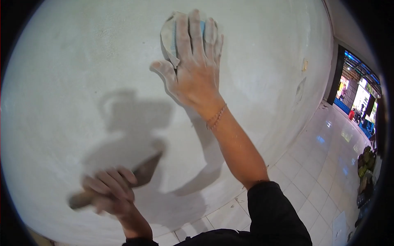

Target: The person sands a wall with sandpaper and a scraper tool.

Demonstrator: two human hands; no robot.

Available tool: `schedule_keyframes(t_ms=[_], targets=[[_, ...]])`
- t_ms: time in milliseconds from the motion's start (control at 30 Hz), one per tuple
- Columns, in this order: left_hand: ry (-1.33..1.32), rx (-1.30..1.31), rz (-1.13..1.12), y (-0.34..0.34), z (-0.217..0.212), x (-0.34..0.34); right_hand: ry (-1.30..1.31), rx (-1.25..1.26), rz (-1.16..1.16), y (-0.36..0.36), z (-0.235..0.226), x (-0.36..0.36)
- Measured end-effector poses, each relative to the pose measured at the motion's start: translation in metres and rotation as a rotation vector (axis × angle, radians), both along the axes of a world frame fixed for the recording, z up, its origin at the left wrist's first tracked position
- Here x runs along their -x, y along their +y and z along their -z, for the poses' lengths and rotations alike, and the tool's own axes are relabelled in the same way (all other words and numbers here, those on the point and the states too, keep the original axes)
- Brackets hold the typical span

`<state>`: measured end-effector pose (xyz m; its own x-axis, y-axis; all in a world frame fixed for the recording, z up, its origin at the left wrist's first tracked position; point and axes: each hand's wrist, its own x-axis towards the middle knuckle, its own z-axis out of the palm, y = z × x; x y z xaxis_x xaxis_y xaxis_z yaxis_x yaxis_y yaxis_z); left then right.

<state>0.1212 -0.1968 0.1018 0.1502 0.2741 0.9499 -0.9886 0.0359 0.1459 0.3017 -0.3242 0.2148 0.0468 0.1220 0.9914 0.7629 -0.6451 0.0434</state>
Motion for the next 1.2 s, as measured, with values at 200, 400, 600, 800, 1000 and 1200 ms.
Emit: schedule_keyframes(t_ms=[200, 400, 600, 800, 1000, 1200], targets=[[-0.153, -0.144, 0.022, 0.02, -0.108, -0.033, 0.062, -0.021, -0.027, -0.002, 0.04, 0.006], [-0.289, -0.088, 0.017, 0.015, -0.159, -0.072, 0.062, -0.085, -0.044, 0.003, 0.041, 0.003], [-0.264, 0.123, 0.005, -0.005, -0.172, -0.092, 0.058, -0.051, 0.018, -0.003, 0.012, 0.008], [-0.348, -0.004, -0.085, 0.007, -0.174, -0.1, 0.059, -0.023, 0.04, -0.001, 0.029, 0.004], [-0.389, 0.093, -0.143, -0.006, -0.176, -0.099, 0.017, -0.044, 0.035, -0.007, 0.021, 0.007], [-0.433, 0.063, -0.204, -0.007, -0.172, -0.096, 0.092, 0.019, 0.005, -0.002, 0.014, 0.012]])
